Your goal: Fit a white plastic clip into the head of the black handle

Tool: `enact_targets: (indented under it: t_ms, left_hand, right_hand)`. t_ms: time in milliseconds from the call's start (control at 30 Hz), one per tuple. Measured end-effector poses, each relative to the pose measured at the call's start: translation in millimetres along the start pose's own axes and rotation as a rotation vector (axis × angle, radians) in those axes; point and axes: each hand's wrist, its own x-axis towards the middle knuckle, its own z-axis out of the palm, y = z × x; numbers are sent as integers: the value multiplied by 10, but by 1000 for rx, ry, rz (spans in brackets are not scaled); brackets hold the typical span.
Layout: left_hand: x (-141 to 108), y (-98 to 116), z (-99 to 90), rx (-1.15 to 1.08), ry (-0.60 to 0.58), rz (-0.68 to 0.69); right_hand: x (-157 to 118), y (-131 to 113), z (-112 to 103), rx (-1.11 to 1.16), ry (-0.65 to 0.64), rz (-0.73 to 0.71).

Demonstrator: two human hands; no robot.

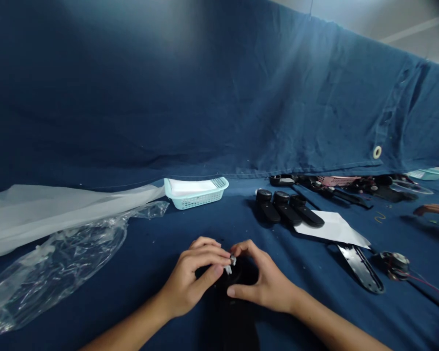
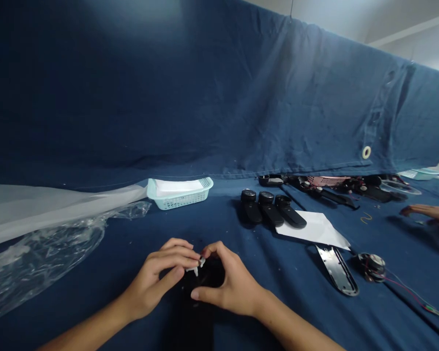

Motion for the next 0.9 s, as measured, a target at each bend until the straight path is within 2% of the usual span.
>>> enact_targets:
  t_ms: [233,433,533,900]
  left_hand:
    - [-89,-21,-8,83,24,-51]
    - [-176,-4,-19,293,87,148]
    - [-188,16,-20,322,107,195]
    - [-146,49,26,189,42,40]
  right_hand:
    - [7,6,7,-14,-5,-45]
    - [-2,-1,-17,-50,-42,-94]
    - [-11,-17,-22,-53,-67,-109]
    - [-11,-30,-9,-66,-66,-111]
